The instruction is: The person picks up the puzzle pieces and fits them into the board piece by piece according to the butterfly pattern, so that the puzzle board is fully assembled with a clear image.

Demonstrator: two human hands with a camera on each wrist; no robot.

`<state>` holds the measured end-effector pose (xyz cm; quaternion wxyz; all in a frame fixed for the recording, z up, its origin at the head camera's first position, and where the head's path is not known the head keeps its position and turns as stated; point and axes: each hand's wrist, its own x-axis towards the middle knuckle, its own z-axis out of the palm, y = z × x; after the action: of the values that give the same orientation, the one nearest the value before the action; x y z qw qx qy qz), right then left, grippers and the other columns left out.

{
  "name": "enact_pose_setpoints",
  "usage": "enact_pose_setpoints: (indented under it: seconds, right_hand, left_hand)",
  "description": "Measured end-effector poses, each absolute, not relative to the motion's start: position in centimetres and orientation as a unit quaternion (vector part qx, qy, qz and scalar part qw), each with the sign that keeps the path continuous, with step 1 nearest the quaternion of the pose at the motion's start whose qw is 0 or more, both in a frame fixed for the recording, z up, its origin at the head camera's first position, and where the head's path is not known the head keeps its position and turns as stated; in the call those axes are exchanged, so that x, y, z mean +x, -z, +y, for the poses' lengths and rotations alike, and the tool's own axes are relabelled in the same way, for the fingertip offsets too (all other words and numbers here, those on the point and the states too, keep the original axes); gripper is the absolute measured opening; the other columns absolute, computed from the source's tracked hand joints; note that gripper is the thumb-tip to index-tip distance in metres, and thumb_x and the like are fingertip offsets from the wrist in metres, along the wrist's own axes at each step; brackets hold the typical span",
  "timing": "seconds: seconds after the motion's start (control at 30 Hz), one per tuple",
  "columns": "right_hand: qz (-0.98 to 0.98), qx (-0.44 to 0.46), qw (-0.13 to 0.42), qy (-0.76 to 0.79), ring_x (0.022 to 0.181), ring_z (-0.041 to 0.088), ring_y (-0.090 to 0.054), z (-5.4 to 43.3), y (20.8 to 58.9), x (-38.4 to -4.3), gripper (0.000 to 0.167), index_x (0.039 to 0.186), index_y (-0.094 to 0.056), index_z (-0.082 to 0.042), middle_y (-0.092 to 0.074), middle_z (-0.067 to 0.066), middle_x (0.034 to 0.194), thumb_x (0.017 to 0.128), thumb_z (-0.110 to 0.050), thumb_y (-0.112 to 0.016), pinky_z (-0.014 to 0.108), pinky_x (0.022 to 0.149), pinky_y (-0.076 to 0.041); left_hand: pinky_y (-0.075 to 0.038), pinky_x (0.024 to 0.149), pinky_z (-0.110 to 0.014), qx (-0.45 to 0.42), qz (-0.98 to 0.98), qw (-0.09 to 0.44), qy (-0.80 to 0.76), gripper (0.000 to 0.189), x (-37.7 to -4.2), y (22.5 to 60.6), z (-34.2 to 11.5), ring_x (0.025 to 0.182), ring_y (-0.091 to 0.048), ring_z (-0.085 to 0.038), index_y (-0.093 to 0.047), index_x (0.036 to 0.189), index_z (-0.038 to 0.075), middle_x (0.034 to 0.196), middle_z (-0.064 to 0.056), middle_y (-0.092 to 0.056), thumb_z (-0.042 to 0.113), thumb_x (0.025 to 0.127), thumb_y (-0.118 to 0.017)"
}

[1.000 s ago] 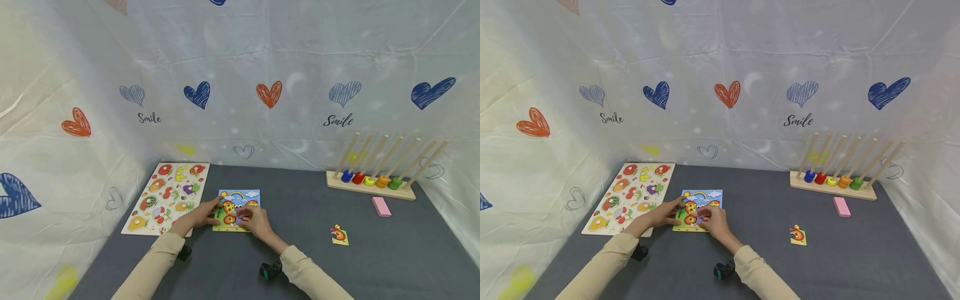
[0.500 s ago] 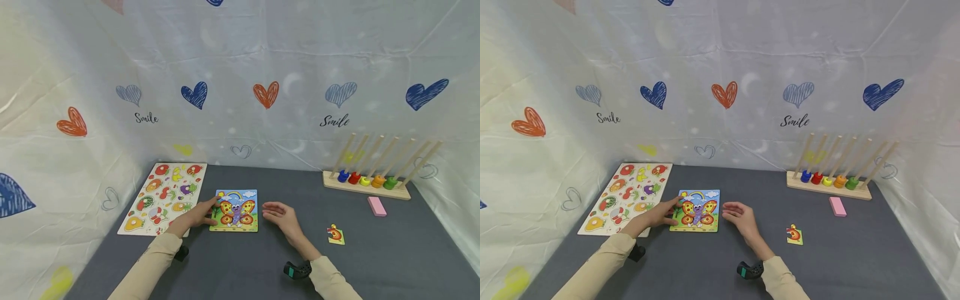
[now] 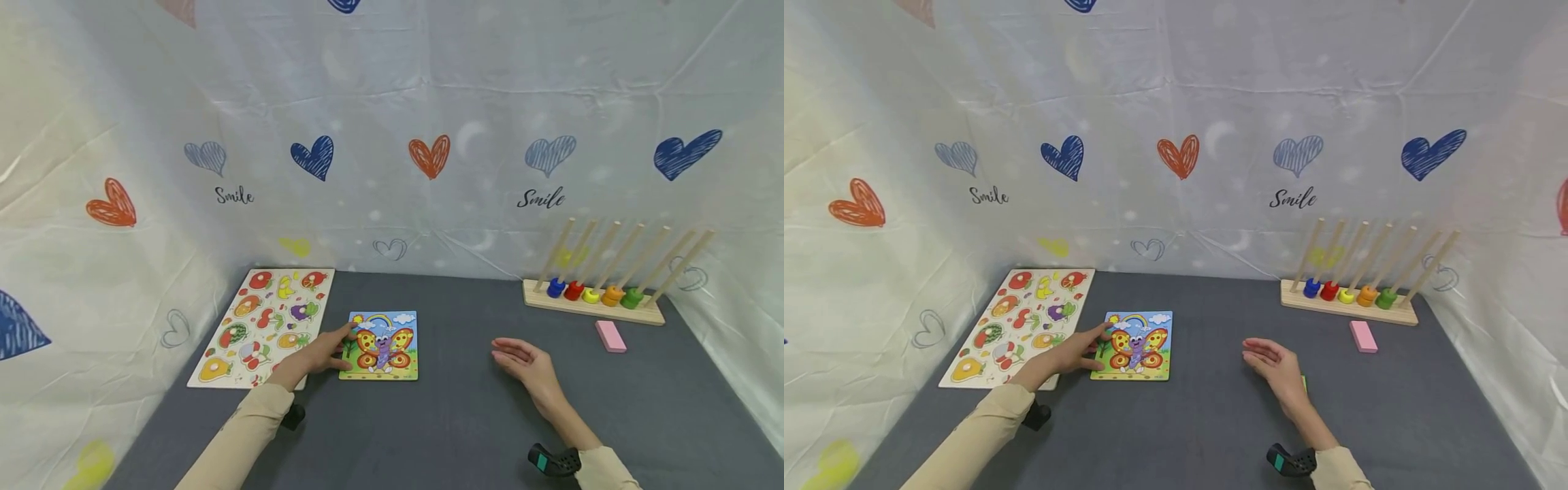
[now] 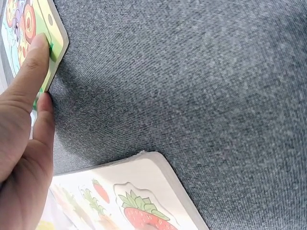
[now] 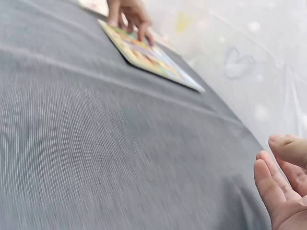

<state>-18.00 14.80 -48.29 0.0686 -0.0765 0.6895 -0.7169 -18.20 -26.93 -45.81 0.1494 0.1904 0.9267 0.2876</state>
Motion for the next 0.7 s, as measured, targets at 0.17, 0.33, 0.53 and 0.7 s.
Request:
enact_pose_setpoints:
  seconds: [0.17, 0.33, 0.53, 0.7]
  right_hand:
    - [0.715, -0.053, 0.056, 0.695, 0.095, 0.008, -0.068, 17.7, 48.2, -17.5, 0.044, 0.126, -0.051, 0.016, -0.07, 0.003, 0.11, 0.091, -0.007, -0.065, 0.023, 0.078, -0.056]
    - [0.738, -0.065, 0.051, 0.67, 0.094, 0.006, -0.067, 20.3, 48.0, -17.3, 0.043, 0.124, -0.051, 0.016, -0.07, -0.001, 0.108, 0.092, -0.009, -0.064, 0.022, 0.077, -0.056]
    - [0.778, -0.113, 0.044, 0.617, 0.095, 0.002, -0.065, 23.3, 48.3, -17.5, 0.039, 0.123, -0.052, 0.017, -0.07, 0.007, 0.109, 0.093, -0.006, -0.062, 0.02, 0.077, -0.055]
    - [0.842, -0.13, 0.037, 0.522, 0.091, -0.003, -0.063, 24.9, 48.7, -17.7, 0.038, 0.118, -0.061, 0.009, -0.068, 0.018, 0.109, 0.087, -0.011, -0.071, 0.015, 0.074, -0.053]
  left_hand:
    - [-0.048, 0.095, -0.046, 0.197, 0.925, 0.148, -0.291, 0.08, -18.1, 45.9, -26.9, 0.115, -0.054, -0.039, -0.023, 0.147, -0.008, 0.133, -0.022, -0.051, 0.01, 0.086, -0.071]
    - [-0.047, 0.096, -0.045, 0.189, 0.923, 0.153, -0.299, 0.081, -18.1, 45.9, -26.8, 0.117, -0.053, -0.04, -0.023, 0.148, -0.007, 0.135, -0.022, -0.05, 0.009, 0.085, -0.072]
    - [-0.047, 0.097, -0.046, 0.178, 0.922, 0.159, -0.304, 0.081, -18.2, 45.8, -26.7, 0.118, -0.052, -0.04, -0.023, 0.148, -0.006, 0.136, -0.022, -0.049, 0.008, 0.085, -0.072]
    - [-0.047, 0.096, -0.047, 0.184, 0.922, 0.159, -0.302, 0.08, -18.1, 45.7, -26.8, 0.117, -0.052, -0.04, -0.023, 0.148, -0.006, 0.135, -0.022, -0.05, 0.009, 0.085, -0.072]
